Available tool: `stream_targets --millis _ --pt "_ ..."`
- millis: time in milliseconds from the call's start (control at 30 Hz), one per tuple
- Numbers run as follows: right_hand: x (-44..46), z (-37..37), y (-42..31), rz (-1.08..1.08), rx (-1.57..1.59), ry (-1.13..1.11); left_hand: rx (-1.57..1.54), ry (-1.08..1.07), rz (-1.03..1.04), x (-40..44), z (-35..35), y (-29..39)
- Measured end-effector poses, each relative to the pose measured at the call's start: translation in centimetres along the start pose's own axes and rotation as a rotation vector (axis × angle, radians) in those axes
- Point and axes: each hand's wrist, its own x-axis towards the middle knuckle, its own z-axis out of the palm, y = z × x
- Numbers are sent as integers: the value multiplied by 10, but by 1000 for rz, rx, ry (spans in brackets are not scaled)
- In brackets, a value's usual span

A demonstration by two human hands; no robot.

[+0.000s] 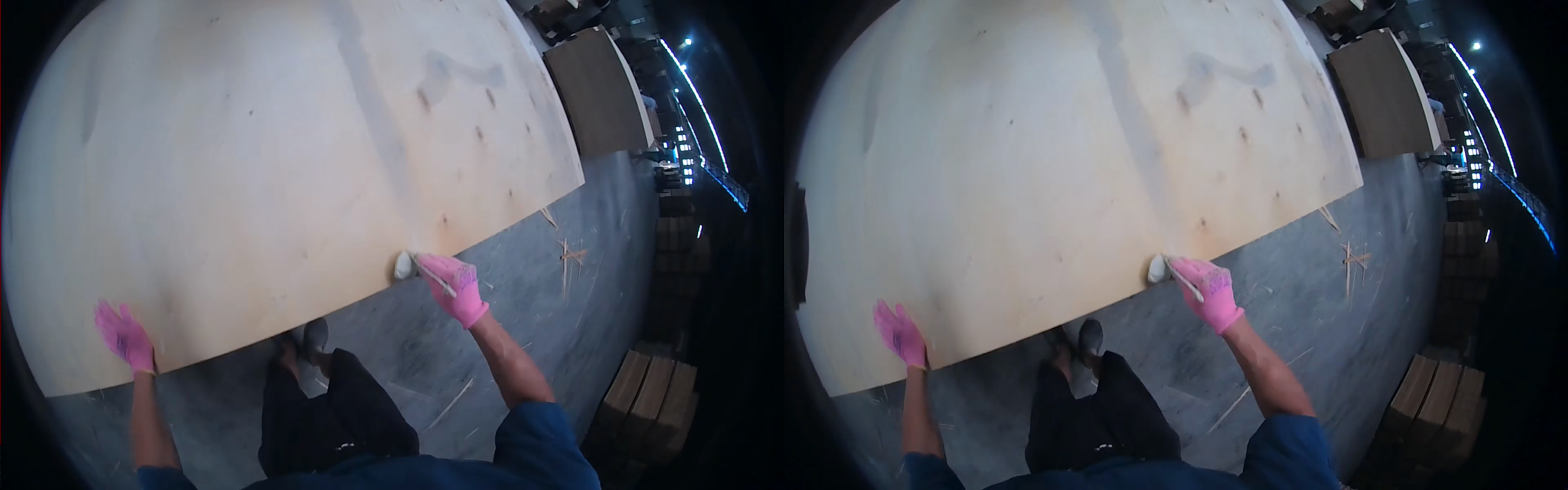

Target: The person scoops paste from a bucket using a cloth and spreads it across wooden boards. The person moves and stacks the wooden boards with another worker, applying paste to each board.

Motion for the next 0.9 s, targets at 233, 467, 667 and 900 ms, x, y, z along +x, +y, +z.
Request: stream_targets --millis 233,467,667,900 --pt "34 85 -121 70 137 85 -57 -8 -79 -10 -26 7" --pt "29 140 -259 -19 88 227 -170 -43 -55 -12 -39 9" --pt "51 194 -332 619 874 -79 -478 -203 356 10 -56 -43" --pt "287 232 -414 469 1616 -138 -313 -99 -114 223 73 -237"
